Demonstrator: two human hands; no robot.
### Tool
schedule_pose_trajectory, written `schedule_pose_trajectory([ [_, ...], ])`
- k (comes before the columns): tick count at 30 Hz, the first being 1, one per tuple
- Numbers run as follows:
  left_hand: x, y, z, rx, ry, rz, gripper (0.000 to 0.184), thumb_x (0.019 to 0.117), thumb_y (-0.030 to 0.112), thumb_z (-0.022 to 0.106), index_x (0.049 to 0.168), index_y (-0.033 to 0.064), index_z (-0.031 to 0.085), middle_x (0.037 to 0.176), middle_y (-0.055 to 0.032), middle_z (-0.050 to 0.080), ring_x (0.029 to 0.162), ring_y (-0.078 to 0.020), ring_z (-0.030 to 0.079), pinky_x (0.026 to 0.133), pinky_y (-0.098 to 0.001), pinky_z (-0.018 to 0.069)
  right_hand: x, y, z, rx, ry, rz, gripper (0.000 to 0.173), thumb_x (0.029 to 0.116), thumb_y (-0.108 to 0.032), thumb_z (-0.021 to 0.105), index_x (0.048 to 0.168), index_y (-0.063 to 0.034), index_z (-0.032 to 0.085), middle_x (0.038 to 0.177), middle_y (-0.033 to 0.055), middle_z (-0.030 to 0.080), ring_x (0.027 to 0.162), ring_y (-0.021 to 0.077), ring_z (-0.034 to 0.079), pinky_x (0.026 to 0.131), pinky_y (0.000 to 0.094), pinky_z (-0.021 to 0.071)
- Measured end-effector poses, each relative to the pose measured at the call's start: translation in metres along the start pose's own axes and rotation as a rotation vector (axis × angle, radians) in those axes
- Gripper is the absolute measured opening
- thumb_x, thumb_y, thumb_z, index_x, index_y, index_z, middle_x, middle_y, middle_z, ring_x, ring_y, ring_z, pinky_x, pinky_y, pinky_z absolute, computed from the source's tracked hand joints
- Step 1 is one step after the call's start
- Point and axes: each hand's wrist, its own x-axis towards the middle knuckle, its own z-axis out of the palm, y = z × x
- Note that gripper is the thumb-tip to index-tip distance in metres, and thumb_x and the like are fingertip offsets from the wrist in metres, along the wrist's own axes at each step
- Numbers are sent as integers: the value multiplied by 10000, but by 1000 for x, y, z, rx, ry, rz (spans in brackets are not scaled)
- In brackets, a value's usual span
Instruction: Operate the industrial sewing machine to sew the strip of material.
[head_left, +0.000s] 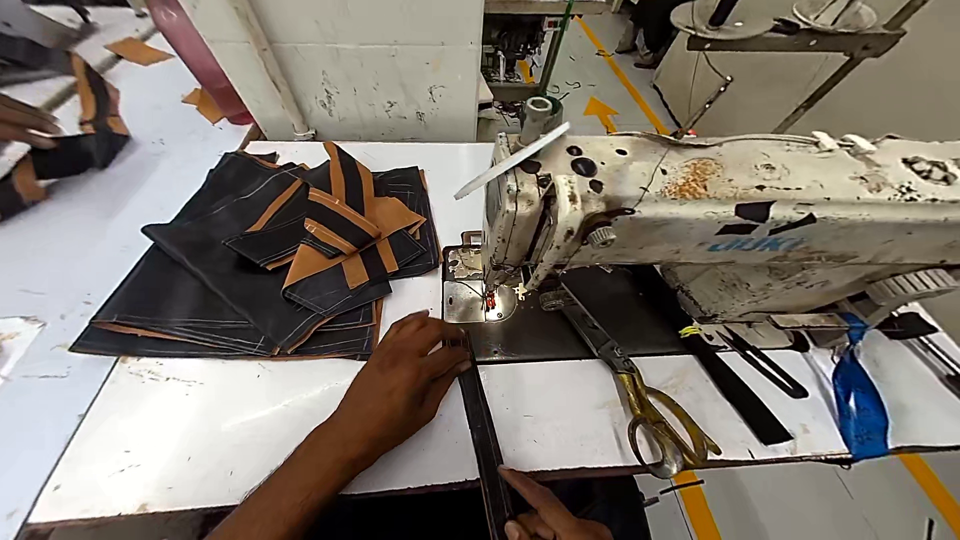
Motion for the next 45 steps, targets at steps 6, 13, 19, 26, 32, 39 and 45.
schedule_pose_trajectory([
  [6,-27,21,16,116,-135,-102,528,1024,557,503,1302,153,696,1387,-36,621,1360,-189,534,1195,-490,372,0,-3,0,-85,-47,-38,435,1050,-189,593,1468,-69,567,731,62,707,574,150,640,558,346,564],
  [13,-12,20,18,155,-255,-90,687,1008,668,418,1446,172,598,1560,-61,483,1490,-200,385,1244,-541,256,56,-3,-33,-516,337,-415,287,1044,-301,576,1148,-110,763,991,27,756,876,112,718,752,298,613],
  [19,10,6,20,140,-315,-48,725,992,701,399,1481,190,557,1617,-60,403,1523,-199,320,1253,-572,202,132,2,-47,-723,339,-398,401,1042,-342,502,1322,-124,687,1364,14,642,1230,223,592,1026,387,501],
  [26,21,-6,28,75,-276,-58,716,987,687,434,1508,207,536,1621,-42,401,1526,-190,315,1259,-577,188,147,1,-43,-739,350,-344,397,1035,-318,489,1346,-176,690,1374,34,608,1208,257,567,980,440,486],
  [32,23,-4,30,72,-262,-96,716,980,694,444,1495,207,550,1618,-44,402,1520,-190,324,1263,-560,195,147,1,-44,-732,338,-326,407,1034,-321,478,1366,-202,681,1393,17,595,1235,243,550,996,432,475],
  [39,23,-3,31,98,-254,-106,709,975,695,450,1492,221,556,1610,-40,414,1514,-187,335,1258,-557,215,146,3,-43,-743,359,-328,404,1030,-327,485,1365,-222,685,1396,11,597,1246,233,551,997,425,479],
  [45,25,-5,30,108,-246,-124,714,970,706,446,1504,244,543,1621,-22,400,1523,-176,319,1261,-572,200,145,3,-42,-765,359,-314,406,1040,-335,475,1377,-229,674,1403,16,590,1273,233,537,1005,418,480],
])
